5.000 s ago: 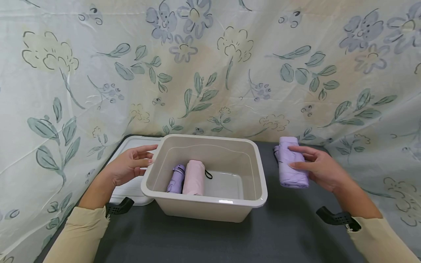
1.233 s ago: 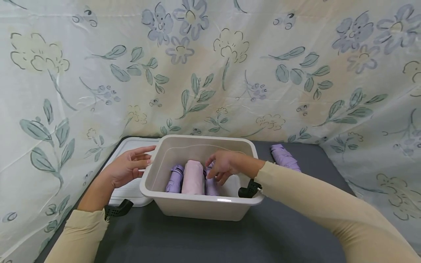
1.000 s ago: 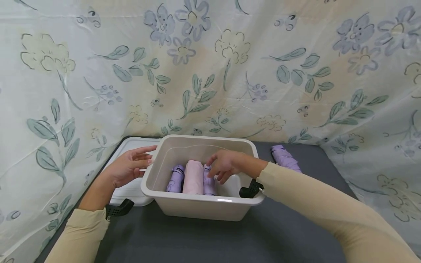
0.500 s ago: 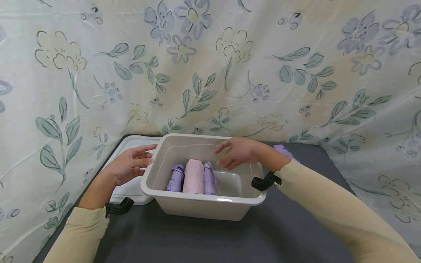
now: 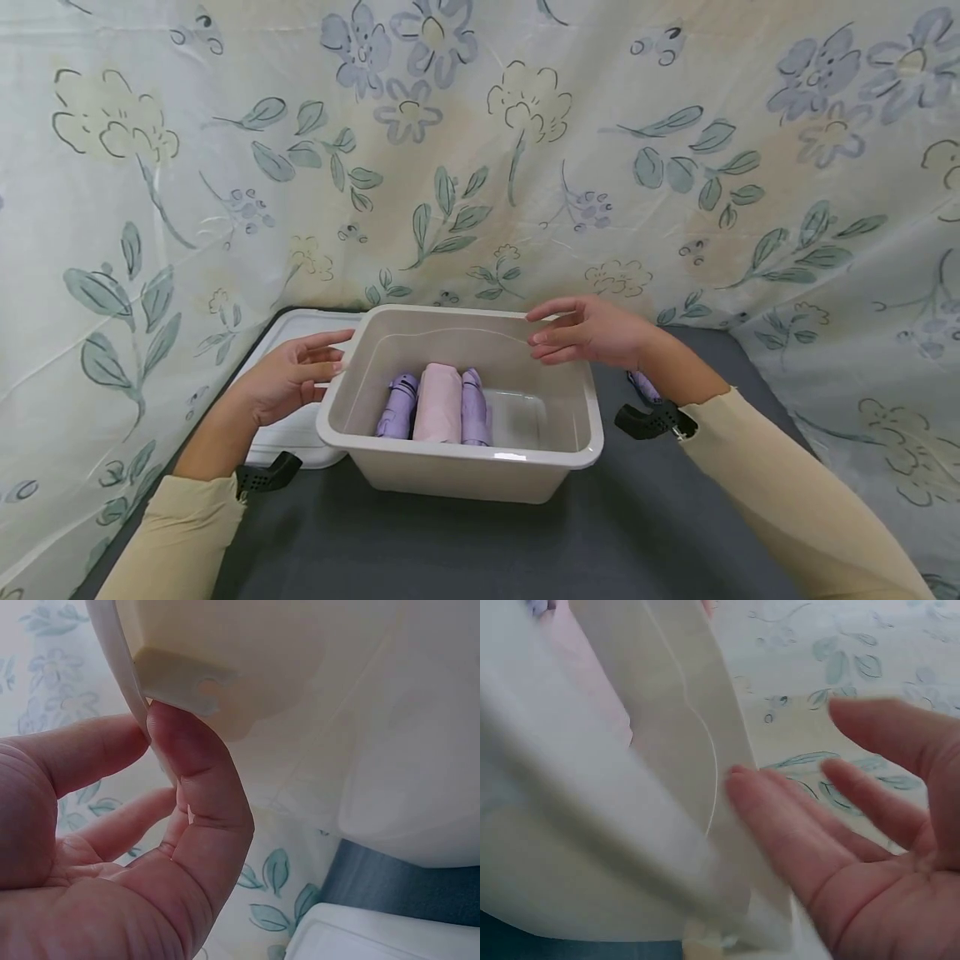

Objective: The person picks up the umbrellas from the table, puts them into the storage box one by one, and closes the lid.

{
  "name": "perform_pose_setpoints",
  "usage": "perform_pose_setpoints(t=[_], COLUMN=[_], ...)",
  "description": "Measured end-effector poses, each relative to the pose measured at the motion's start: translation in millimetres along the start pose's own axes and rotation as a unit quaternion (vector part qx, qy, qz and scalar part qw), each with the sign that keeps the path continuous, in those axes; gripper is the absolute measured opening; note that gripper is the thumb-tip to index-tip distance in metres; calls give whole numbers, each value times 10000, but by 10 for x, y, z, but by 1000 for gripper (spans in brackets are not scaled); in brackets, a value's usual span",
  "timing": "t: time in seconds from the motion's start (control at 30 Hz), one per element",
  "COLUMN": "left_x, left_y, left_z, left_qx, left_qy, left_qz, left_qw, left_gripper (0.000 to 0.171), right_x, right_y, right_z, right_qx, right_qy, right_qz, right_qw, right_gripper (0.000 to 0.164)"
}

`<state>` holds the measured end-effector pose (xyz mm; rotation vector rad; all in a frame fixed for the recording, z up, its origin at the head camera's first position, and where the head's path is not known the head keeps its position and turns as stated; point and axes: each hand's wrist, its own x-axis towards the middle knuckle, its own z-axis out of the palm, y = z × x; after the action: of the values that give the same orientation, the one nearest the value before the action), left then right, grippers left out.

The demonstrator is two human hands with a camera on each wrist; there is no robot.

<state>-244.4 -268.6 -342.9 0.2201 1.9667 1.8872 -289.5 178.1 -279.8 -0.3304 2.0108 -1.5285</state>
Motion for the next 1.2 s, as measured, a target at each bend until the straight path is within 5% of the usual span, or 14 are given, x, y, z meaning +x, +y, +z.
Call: perform_pose_setpoints(t=[0.33, 0.67, 1.2], left_x=[3, -32, -26], left_y=[-44, -54, -24], left_z=[-15, -48, -59], left_qx=[-1, -150, -129], left_qy=[1, -111, -133], left_qz=[36, 117, 90], left_qw=[10000, 9998, 9998], left_gripper=[69, 71, 72], right_x=[-243, -445, -484], right_y=[241, 420, 906], right_z=[-144, -297, -668], right_qx=[414, 1136, 1244], right_qy=[592, 881, 1864], right_qz=[-630, -1119, -1346], right_qw=[9954, 9833, 9652], right_gripper=[60, 27, 33])
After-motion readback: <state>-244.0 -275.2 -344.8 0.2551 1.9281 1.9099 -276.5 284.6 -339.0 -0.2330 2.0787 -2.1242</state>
